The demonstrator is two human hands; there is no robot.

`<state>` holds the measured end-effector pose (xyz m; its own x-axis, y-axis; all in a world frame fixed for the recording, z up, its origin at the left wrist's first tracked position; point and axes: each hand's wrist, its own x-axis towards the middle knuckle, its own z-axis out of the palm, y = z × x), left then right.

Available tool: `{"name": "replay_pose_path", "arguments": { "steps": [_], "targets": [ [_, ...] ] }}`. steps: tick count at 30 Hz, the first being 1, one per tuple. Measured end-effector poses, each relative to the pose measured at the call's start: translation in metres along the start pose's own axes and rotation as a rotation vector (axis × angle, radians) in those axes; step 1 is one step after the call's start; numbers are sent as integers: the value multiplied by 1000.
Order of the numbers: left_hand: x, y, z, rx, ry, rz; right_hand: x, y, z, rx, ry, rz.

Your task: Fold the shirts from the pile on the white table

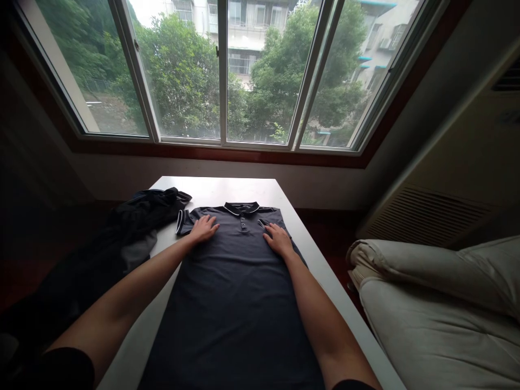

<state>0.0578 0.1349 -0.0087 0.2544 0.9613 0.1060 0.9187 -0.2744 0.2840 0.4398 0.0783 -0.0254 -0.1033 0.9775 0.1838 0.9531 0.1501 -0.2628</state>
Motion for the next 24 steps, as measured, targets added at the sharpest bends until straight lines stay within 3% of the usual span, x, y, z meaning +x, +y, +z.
{"name": "replay_pose_path", "arguments": {
  "steps": [7, 18, 24],
  "targets": [
    [28, -13, 12, 25, -111, -135, 6, 2, 4, 2, -3, 12],
    [59, -51, 9, 50, -23, -235, 6, 3, 5, -4, -20, 14],
    [55, -68, -1, 68, -1, -136, 8, 3, 4, 18, -21, 11]
  ]
}}
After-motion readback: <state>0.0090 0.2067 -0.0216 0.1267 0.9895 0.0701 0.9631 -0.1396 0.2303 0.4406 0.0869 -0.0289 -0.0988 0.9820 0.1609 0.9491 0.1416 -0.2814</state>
